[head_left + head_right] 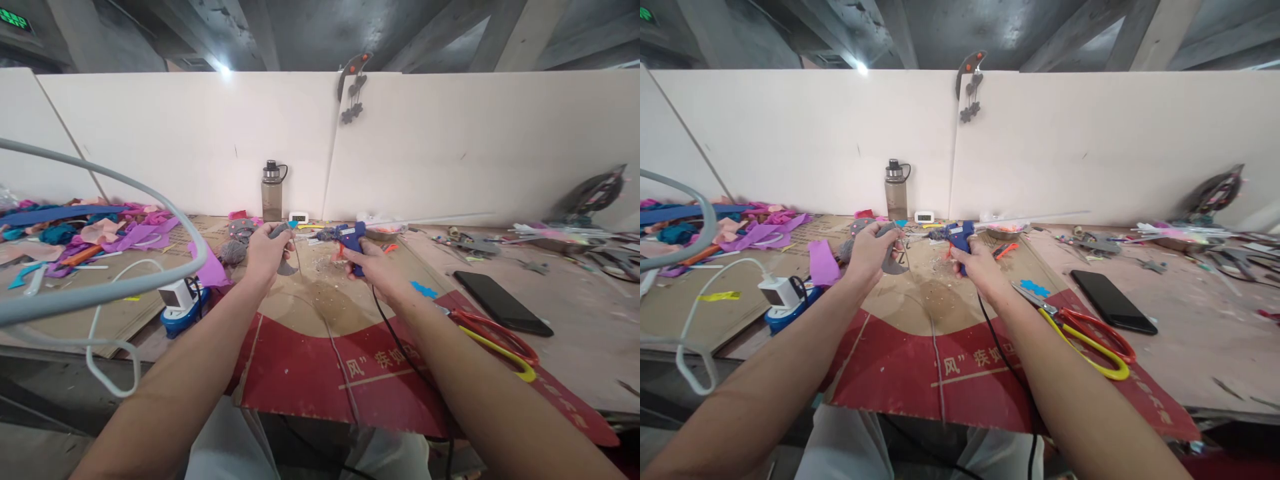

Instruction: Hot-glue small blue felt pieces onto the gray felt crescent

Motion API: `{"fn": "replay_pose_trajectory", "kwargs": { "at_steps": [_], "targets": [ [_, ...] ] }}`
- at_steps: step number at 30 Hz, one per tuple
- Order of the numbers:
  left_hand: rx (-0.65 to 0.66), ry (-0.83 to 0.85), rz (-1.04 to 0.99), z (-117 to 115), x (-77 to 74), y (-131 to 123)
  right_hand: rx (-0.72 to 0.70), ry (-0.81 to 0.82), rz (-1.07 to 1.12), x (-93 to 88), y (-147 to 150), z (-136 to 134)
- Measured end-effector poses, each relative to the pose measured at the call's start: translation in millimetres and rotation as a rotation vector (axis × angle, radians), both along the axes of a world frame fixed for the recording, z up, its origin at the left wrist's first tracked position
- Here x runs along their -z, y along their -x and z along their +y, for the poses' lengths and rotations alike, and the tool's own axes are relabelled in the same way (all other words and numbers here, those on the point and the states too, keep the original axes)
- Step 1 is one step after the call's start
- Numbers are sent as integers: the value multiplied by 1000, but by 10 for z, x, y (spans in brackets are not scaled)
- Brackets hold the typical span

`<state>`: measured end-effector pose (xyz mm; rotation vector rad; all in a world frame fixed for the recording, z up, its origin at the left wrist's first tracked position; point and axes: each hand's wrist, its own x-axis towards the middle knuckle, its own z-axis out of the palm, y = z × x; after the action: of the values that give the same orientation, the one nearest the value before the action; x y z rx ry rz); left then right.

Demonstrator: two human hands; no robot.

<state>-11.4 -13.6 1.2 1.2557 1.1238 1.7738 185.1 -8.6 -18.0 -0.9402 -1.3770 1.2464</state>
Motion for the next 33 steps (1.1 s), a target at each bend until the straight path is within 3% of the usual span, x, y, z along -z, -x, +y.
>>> {"fn": "replay_pose_trajectory", "kwargs": {
  "at_steps": [3, 7, 9, 11, 12, 14, 18, 21, 27, 33],
  "targets": [
    [-32, -57, 48, 6, 1, -15, 30, 129, -269, 86, -49, 98],
    [-111, -130, 190, -37, -23, -40, 144, 88, -521, 162, -139, 190],
    [-155, -151, 290, -81, -38, -52, 248, -9, -577, 135, -158, 172],
    [-203, -176, 387, -122, -45, -65, 361, -222, -621, 63, -114, 99],
    [-227, -195, 433, -137, -43, -71, 415, -366, -616, 18, -60, 50],
    [-269, -243, 519, -153, -33, -81, 366, -483, -462, -68, 102, -46],
    [-319, -315, 632, -149, -8, -94, 75, -278, 15, -166, 494, -117],
    [-299, -310, 625, -158, -8, -108, -28, -180, 152, -186, 662, -92],
    [-98, -204, 373, -214, -43, -177, -81, -228, 201, -198, 630, -139],
    [-6, -141, 248, -223, -43, -234, 125, -499, -32, -190, 559, -202]
  ]
}}
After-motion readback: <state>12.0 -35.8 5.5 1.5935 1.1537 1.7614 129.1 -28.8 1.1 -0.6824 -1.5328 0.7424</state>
